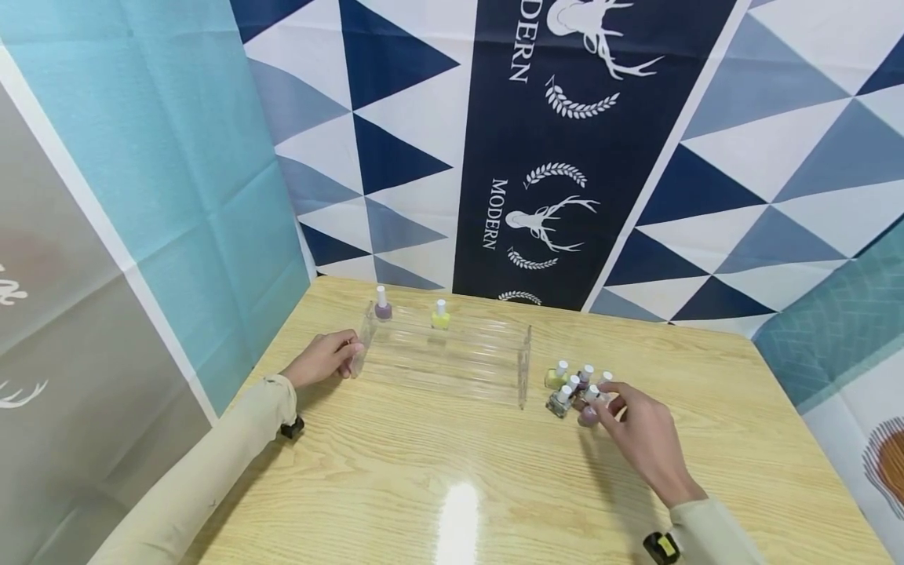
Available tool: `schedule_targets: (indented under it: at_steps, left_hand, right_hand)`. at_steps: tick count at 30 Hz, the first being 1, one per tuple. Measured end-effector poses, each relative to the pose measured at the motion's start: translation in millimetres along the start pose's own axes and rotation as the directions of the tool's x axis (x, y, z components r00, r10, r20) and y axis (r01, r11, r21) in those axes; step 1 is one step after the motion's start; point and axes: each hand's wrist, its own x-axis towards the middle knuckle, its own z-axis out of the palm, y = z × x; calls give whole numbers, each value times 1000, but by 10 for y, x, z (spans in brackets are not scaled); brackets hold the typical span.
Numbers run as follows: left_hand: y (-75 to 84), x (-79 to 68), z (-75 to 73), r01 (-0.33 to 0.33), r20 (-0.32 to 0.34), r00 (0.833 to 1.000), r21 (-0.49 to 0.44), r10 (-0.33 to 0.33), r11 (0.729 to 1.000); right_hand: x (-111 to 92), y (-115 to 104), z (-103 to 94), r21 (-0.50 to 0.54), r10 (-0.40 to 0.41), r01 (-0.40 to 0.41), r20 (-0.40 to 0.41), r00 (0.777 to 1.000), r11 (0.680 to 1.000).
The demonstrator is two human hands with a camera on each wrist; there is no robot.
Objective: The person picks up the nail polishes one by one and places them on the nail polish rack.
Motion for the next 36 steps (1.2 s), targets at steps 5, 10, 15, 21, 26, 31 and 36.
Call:
schedule_targets:
  at_steps: [5, 10, 15, 21, 26, 31, 36]
  left_hand:
    - [-2, 4, 5, -2, -6, 1000, 3, 2, 1000]
    - [2, -3, 2, 1, -8, 1000, 7, -1, 1000]
    - [7, -9, -5, 4, -8, 1000, 3, -4, 1000]
    - [17, -5, -13, 6, 5, 1000, -18, -6, 1000]
    - [24, 0, -12, 13, 10, 1000, -17, -12, 1000]
    - [11, 10, -11, 13, 10, 1000, -9, -13, 1000]
    - [4, 14, -18, 6, 14, 1000, -11, -6, 1000]
  right_hand:
    - [-37, 37, -12, -9, 2, -2, -14, 1000, 1000]
    - [-76, 57, -22, -4, 26, -26, -6, 1000, 1000]
    - [-72, 71, -16, -11, 44, -44, -12, 999, 999]
    - [-69, 92, -7, -7, 74, -74, 14, 997, 997]
    - [-86, 129, 27, 5, 100, -100, 36, 994, 995]
    - [-79, 153, 74, 17, 104, -105, 32, 994, 994]
    - [-83, 179, 119, 26, 108, -109, 31, 994, 994]
